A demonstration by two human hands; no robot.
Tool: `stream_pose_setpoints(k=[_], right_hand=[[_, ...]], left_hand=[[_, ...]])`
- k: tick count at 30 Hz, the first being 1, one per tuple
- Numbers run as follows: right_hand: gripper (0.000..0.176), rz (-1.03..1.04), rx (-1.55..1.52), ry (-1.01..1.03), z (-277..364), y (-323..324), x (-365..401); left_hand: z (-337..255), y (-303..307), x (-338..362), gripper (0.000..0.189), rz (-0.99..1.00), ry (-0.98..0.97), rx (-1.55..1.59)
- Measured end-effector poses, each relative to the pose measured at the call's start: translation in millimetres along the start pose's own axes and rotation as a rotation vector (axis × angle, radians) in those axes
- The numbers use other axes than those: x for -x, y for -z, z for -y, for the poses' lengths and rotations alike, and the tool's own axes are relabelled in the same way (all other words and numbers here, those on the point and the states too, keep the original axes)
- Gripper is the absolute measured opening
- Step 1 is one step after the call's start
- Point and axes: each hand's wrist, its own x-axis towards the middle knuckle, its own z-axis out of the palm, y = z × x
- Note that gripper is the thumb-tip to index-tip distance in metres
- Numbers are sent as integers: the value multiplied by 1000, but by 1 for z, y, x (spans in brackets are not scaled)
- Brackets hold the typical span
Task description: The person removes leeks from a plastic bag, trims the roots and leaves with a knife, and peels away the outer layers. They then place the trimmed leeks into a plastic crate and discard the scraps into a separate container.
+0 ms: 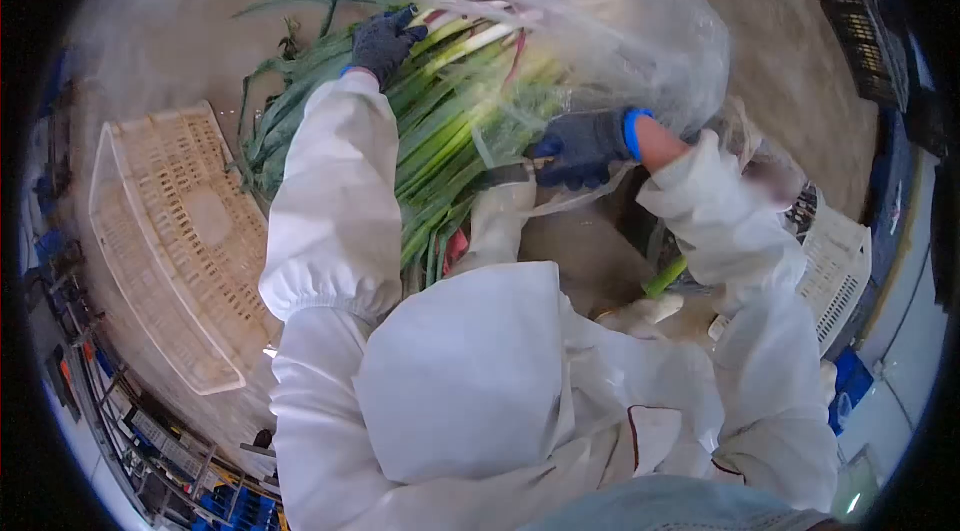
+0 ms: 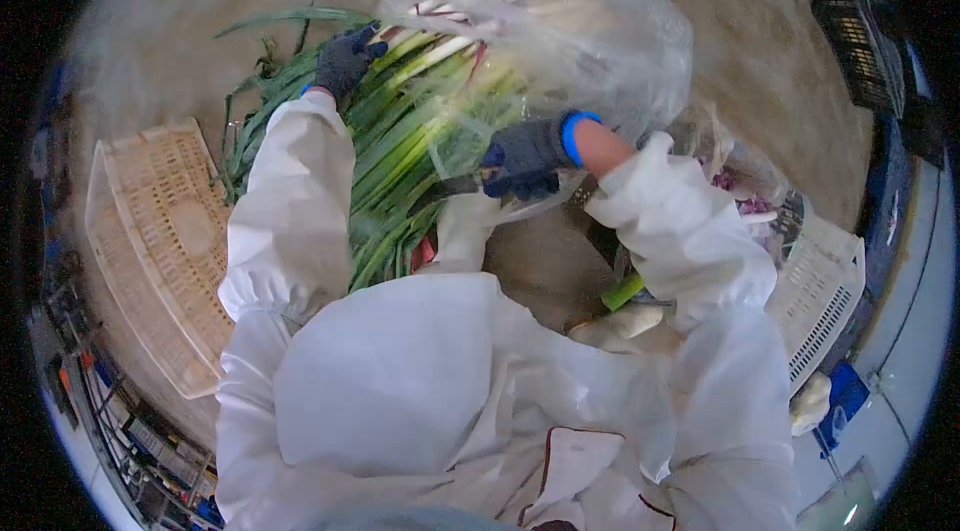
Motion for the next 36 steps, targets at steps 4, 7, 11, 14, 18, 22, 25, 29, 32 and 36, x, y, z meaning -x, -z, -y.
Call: stream_pose_setpoints(k=[4,7,11,14,18,22,25,29,32,36], right_hand=[[27,-361,-317,-38,-44,-16,34],[29,-657,-578,9,-62,-7,47],[31,-1105,-722,250,-64,30,52],[36,-1303,-765,364,-52,70,65],[40,-1351,-726,473,-37,86,79],[39,-1309,-795,440,-27,67,86],[39,-1247,-820,594,-6,37,92],[54,-1184,-717,726,22,-11,93],[58,-909,-865,727,22,-50,105],[30,-1037,-842,268,-46,-95,161]], left_hand=[[-17,12,6,53,-112,-90,-152],[-39,7,-2,56,-256,-277,-176],[-78,7,-20,55,-278,-269,-157],[-82,3,-47,32,-107,-199,-176],[-75,3,-59,26,-235,-167,161],[-73,89,-26,42,-582,-82,327],[-118,200,11,53,-914,-356,103],[-213,211,58,21,-329,-442,765],[-277,148,88,32,98,-348,1058],[-273,130,91,37,189,-269,1112]])
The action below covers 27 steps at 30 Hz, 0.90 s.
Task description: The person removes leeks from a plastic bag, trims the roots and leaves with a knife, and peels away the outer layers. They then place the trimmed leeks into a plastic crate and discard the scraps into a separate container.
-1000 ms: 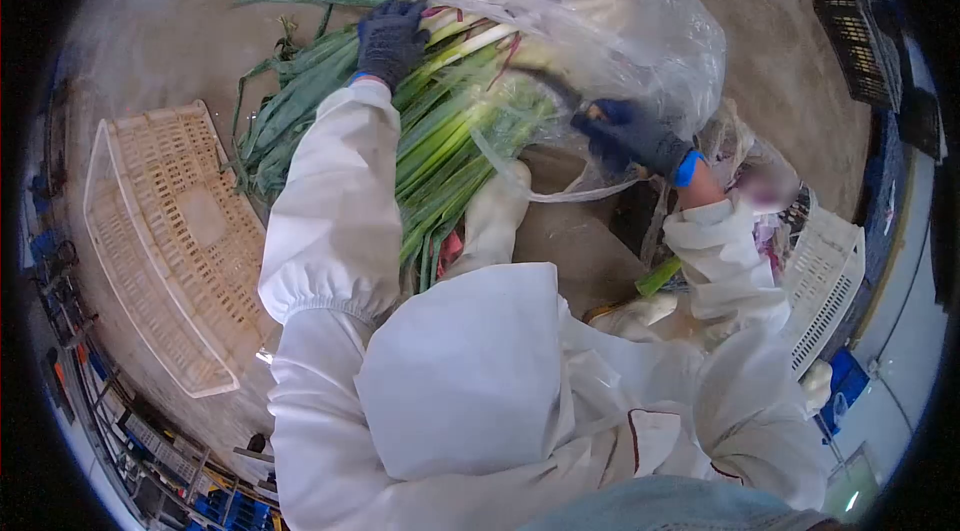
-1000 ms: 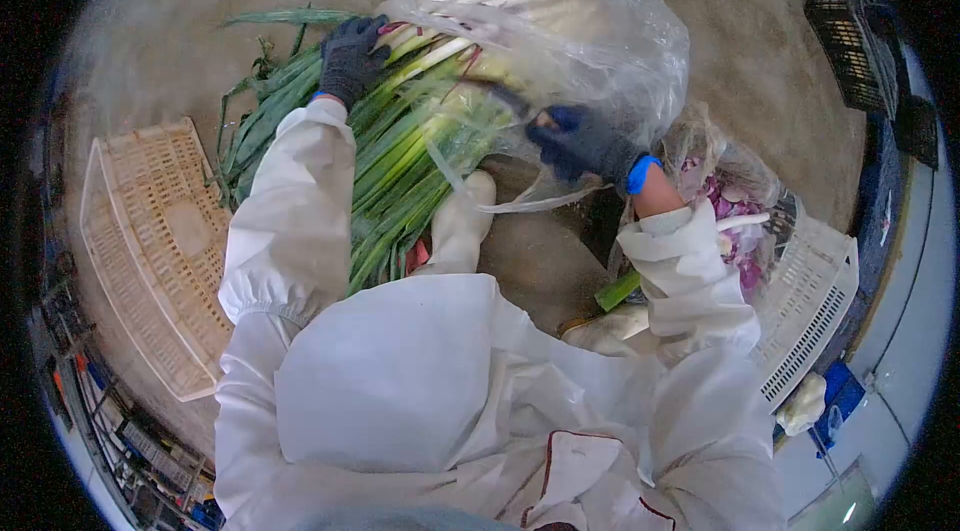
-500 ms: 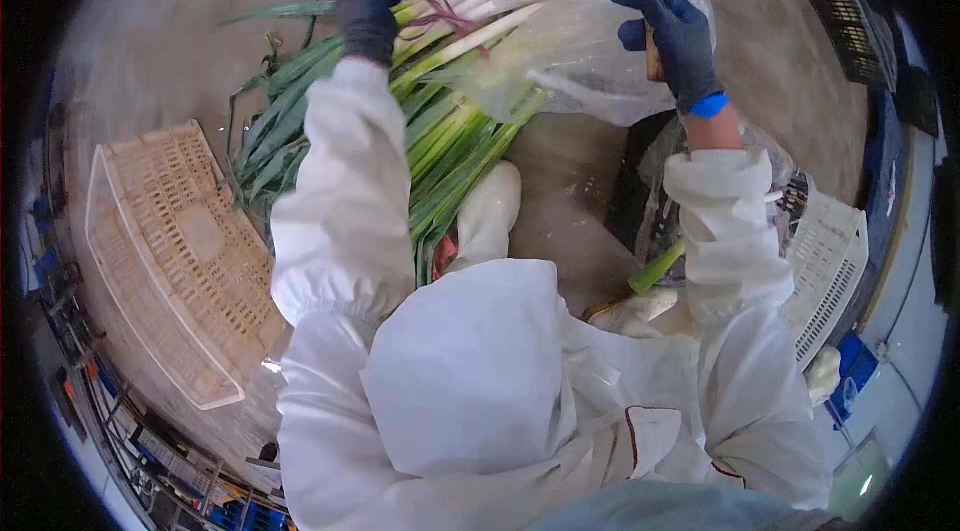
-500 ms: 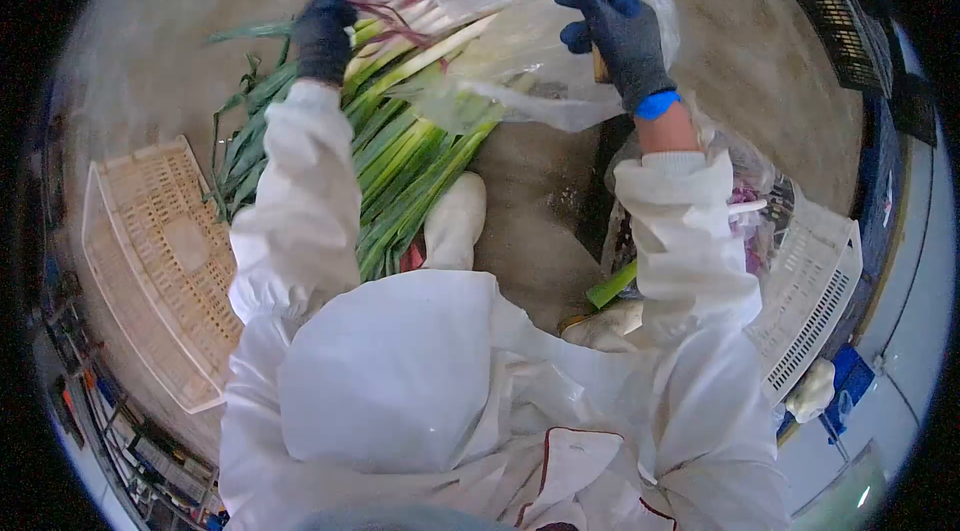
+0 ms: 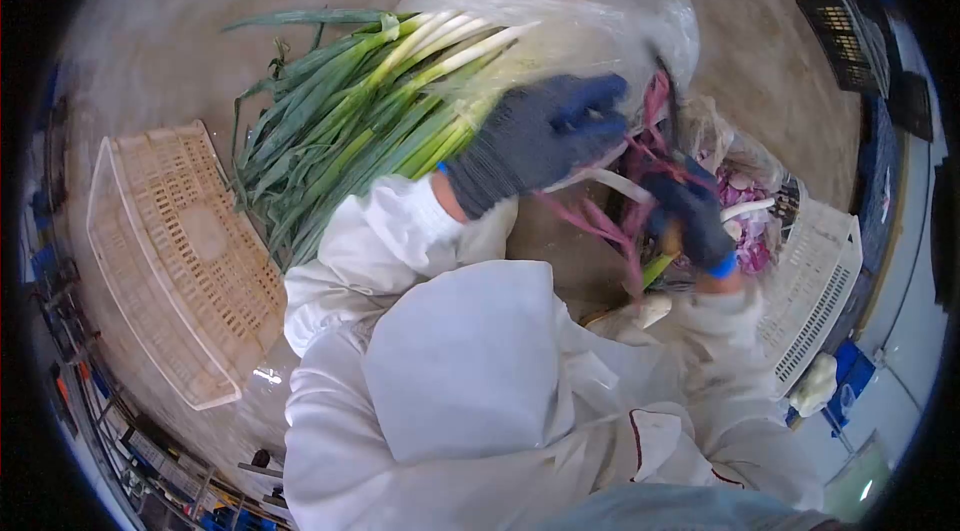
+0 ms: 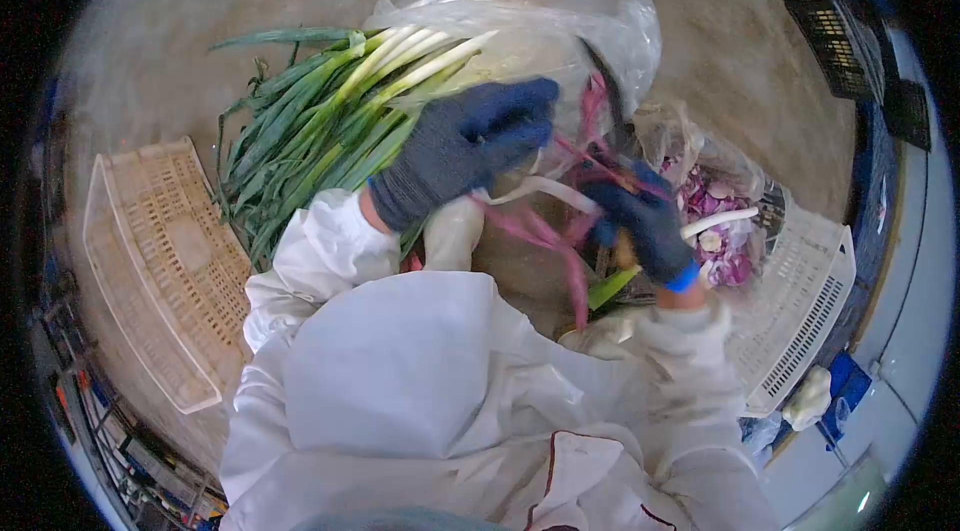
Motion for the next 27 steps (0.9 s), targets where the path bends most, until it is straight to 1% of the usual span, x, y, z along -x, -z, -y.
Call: stream_pose_setpoints(k=[1,2,3,4,5,6,7,9,10,11,12,13,14,15,17,18,19,20,21,23,24,25,27], right_hand=[[24,-93,28,-50,-7,25,20],[25,-190,58,-74,-13,56,43],[27,-296,59,-78,-16,92,73],[28,-400,54,-69,-19,130,106],[30,-487,51,-47,-22,168,141],[32,-546,72,-39,-22,195,167],[34,-579,123,-56,-19,210,185],[51,-590,302,-215,5,201,190],[58,-721,586,-282,-3,200,193],[66,-848,870,-347,-12,199,198],[69,-806,916,-337,1,181,189],[61,-821,807,-343,-4,180,179],[54,-802,695,-185,2,160,162],[47,-781,576,-30,9,133,142],[34,-593,731,117,0,107,100],[32,-470,390,5,0,80,75],[35,-276,545,51,2,57,45],[37,-123,453,107,28,10,17],[39,15,594,306,19,-7,-18],[42,233,514,155,9,-36,-79],[44,170,669,289,-8,-34,-110],[46,101,822,427,-22,-30,-140],[46,-121,897,648,-27,1,-198]], left_hand=[[10,12,-3,37,-82,36,-11],[30,29,-10,38,-162,71,-21],[64,54,-17,36,-258,5,-338],[92,77,-19,37,-373,39,-556],[103,96,-19,40,-422,106,-919],[123,121,-22,57,-305,230,-1036],[140,135,-26,63,-273,224,-1161],[179,153,-30,75,-208,217,-1404],[207,157,-29,88,-248,194,-1457],[208,157,-36,86,-187,278,-1422],[206,157,-42,84,-126,361,-1386],[204,157,-45,82,-68,448,-1347],[203,158,-47,71,32,434,-1388],[202,155,-44,62,51,434,-1392],[194,138,-26,46,93,432,-1402],[184,123,-9,40,35,369,-1358],[172,104,12,35,-23,307,-1315],[167,85,31,38,-21,332,-1322],[165,69,48,41,-15,361,-1327],[152,56,67,43,-17,372,-1386],[147,55,71,44,-21,380,-1414],[145,56,72,41,-40,362,-1416],[141,63,68,35,-79,313,-1420]])
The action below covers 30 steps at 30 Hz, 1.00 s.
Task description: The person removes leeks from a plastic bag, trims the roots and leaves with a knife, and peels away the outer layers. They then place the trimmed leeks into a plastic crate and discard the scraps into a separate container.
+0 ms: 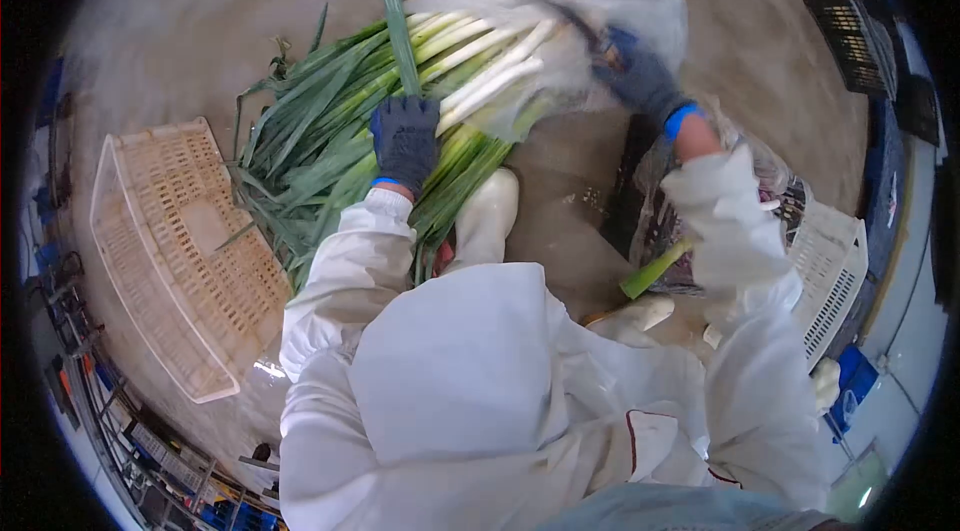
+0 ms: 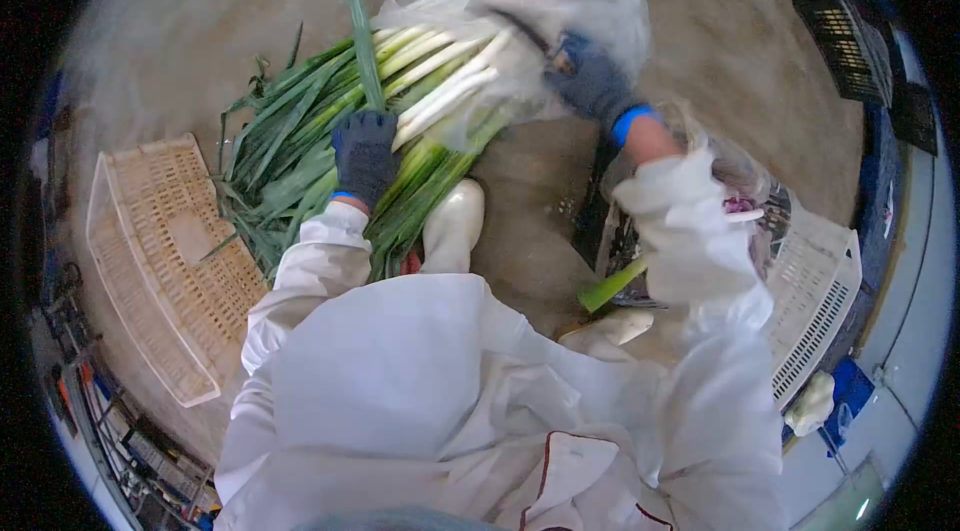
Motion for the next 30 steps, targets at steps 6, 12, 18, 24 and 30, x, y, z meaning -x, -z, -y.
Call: stream_pose_setpoints(k=[6,12,18,24,30], right_hand=[[43,-207,360,103,-36,70,-74],[31,-157,22,-74,34,82,-77],[34,-133,132,75,-6,78,-44],[38,-98,86,-17,-15,67,-20],[40,-114,82,-34,-12,66,-14]], left_hand=[[33,2,-64,35,-256,-199,-46],[64,-46,-144,45,82,-144,161],[28,-30,-89,31,18,-364,267],[4,-16,-45,41,-31,-264,257],[20,-16,-79,83,-7,-70,180]])
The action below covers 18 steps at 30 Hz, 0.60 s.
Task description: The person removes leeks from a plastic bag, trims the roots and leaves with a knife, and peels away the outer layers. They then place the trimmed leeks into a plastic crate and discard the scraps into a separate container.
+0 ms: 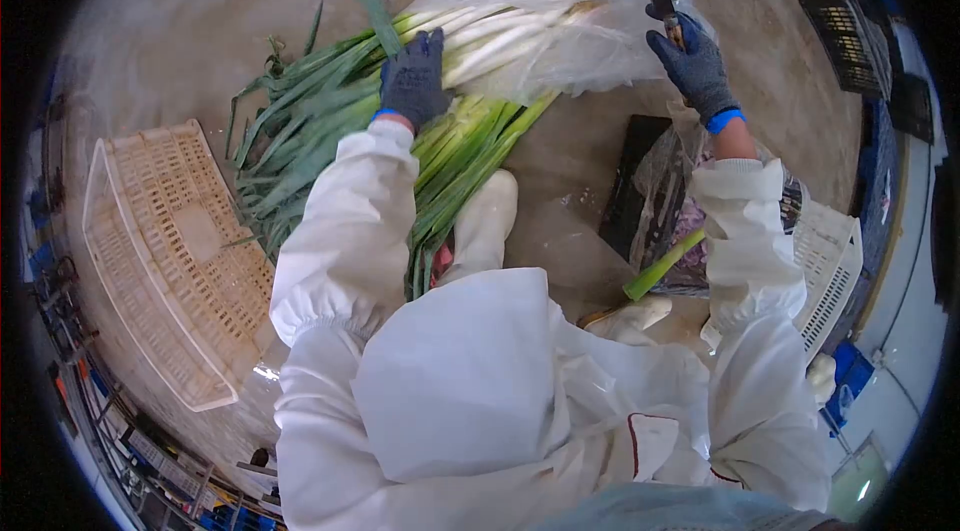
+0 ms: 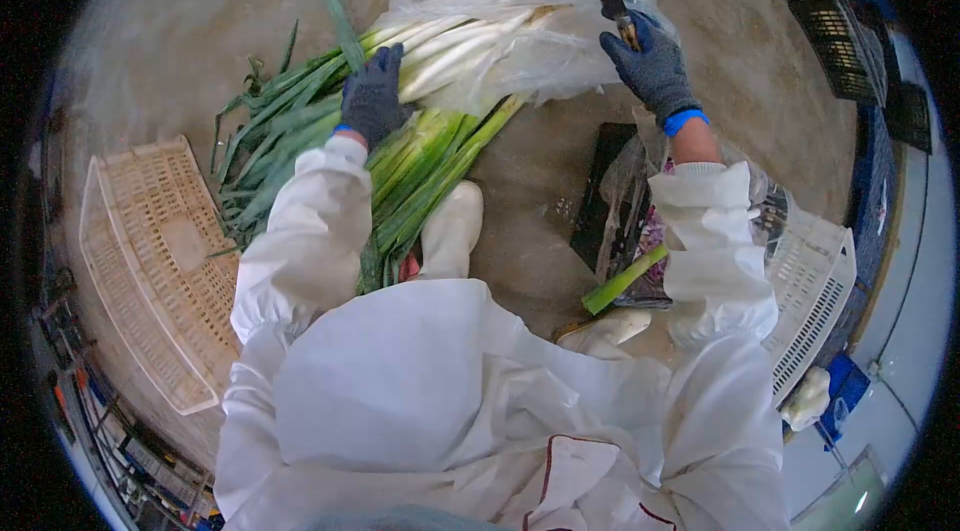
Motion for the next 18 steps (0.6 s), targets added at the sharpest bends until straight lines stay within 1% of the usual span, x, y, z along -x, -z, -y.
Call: stream_pose_setpoints(k=[2,3,4,6,7,11,14,17,18], right_hand=[[41,11,-3,-15,-1,-1,1],[42,14,-4,-27,-2,-2,2],[42,15,-5,-39,-3,-3,2],[42,19,-7,-60,-5,-3,4],[42,21,-8,-67,-6,-2,4],[42,2,-45,-89,-8,-3,13],[41,-18,-11,-9,-9,-4,21],[39,-19,-68,11,-5,-5,29],[39,-15,-40,2,-5,-5,31]], left_hand=[[6,9,-19,93,146,69,-111],[13,3,-27,100,121,26,-168],[18,-3,-33,99,170,18,-156],[19,4,-42,99,269,-1,-136],[21,-2,-44,86,301,-22,-58],[0,-14,-14,36,77,-87,-149],[-26,-9,21,28,44,-118,-204],[-41,-4,43,35,-84,-100,-236],[-40,-1,41,34,-72,-92,-199]])
